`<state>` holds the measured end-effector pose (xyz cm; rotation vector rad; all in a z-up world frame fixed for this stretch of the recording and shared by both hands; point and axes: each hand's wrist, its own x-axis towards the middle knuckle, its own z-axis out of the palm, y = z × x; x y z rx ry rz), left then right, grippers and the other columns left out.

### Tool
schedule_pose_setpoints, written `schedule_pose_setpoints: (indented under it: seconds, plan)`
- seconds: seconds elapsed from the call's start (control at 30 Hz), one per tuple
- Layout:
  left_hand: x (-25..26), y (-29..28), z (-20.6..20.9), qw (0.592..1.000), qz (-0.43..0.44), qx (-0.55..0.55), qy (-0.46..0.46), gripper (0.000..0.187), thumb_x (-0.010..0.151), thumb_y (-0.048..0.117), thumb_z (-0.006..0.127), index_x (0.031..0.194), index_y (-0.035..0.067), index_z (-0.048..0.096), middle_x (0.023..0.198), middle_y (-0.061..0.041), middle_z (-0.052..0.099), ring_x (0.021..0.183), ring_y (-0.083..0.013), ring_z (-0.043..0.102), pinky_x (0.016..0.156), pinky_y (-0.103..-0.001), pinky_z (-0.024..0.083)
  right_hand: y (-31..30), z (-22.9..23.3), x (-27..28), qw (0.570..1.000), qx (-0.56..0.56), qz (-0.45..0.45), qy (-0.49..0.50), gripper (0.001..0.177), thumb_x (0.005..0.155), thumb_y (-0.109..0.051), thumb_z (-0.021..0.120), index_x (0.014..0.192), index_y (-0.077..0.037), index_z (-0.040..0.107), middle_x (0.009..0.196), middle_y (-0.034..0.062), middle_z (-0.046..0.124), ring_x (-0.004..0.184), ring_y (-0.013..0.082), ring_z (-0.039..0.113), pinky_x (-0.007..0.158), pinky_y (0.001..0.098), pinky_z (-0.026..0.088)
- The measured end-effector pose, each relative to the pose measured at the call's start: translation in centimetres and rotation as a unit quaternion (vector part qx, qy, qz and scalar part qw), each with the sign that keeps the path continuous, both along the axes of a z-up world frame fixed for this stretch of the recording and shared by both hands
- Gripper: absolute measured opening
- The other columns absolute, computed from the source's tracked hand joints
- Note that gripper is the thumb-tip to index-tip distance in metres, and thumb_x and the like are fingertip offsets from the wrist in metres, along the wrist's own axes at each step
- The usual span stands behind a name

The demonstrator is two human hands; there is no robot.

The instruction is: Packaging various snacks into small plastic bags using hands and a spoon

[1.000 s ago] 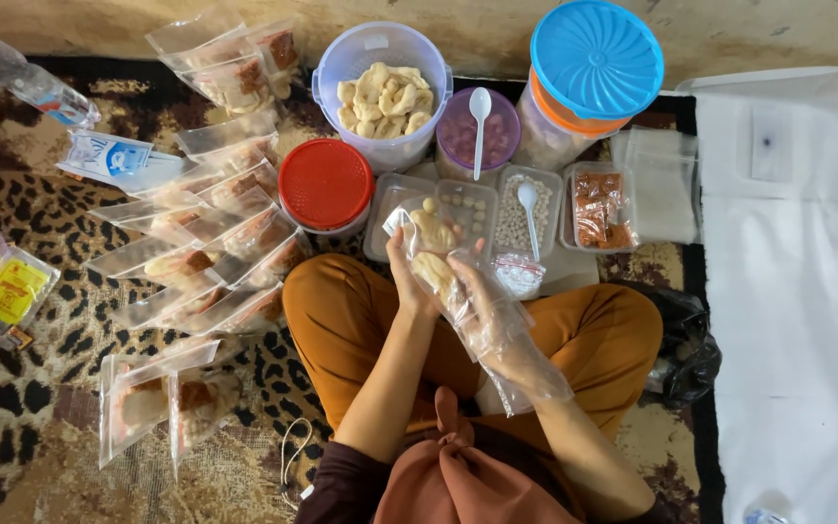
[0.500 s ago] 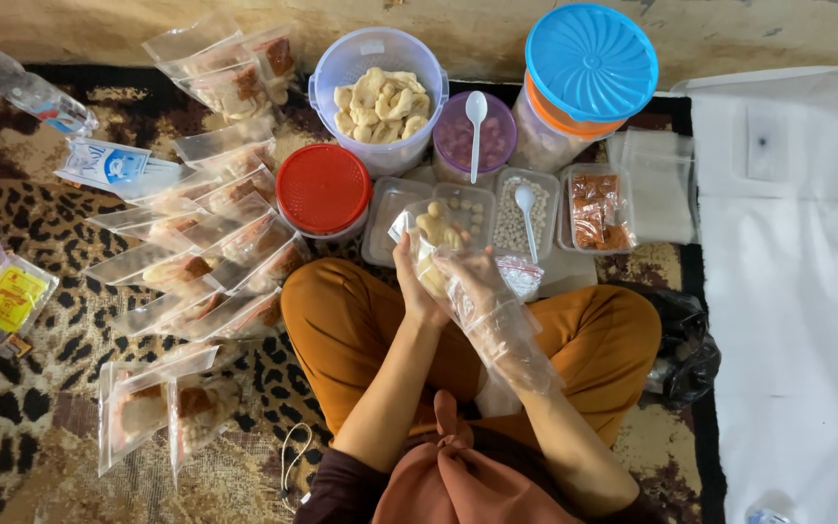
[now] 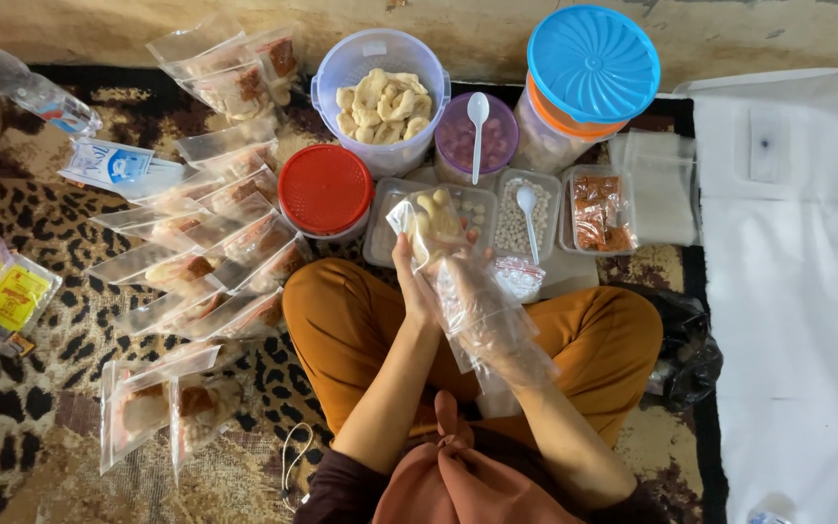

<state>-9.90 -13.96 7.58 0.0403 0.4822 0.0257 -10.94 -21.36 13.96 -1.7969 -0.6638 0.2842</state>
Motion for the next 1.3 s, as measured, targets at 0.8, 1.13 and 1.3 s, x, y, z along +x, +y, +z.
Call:
schedule_pose_setpoints:
  seconds: [0.8,1.13,1.3]
  plan:
    - [-0.5,1.3,2.3,0.996,-0.082,0.026,0.001,0.073,0.085,0.063,0.066,0.129,0.004,0.065,0.116,-0.02,0.07,0.097,-0.0349,0.07,0.094,-0.056,0.055,-0.3,5.1,-1.0,0.987,-0.105,0.115,0.03,0.035,0.092,-0.01,0.066,0.127,-0.01,0.07,0.127,0.0146,0.067,0.121,0.0326,0.062,0.109,0.0517,0.042]
    - [1.1,3.3,-0.7,0.991,-0.076,0.094,0.055,0.051,0.083,0.048,0.077,0.112,0.007,0.069,0.099,-0.016,0.073,0.084,-0.0299,0.071,0.082,-0.049,0.059,-3.0,7.3,-2.2,0.975,-0.151,0.16,0.041,0.032,0.094,-0.012,0.063,0.125,-0.011,0.071,0.125,0.0145,0.071,0.118,0.033,0.065,0.105,0.0523,0.045]
    - [3.0,6.8,-6.6,0.989,-0.074,0.094,0.092,0.05,0.084,0.054,0.073,0.106,0.009,0.074,0.099,-0.017,0.074,0.085,-0.0323,0.071,0.083,-0.049,0.06,-6.7,8.8,-1.4,0.969,-0.174,0.173,0.04,0.031,0.095,-0.013,0.062,0.124,-0.011,0.072,0.124,0.0144,0.072,0.117,0.0332,0.067,0.104,0.0526,0.046]
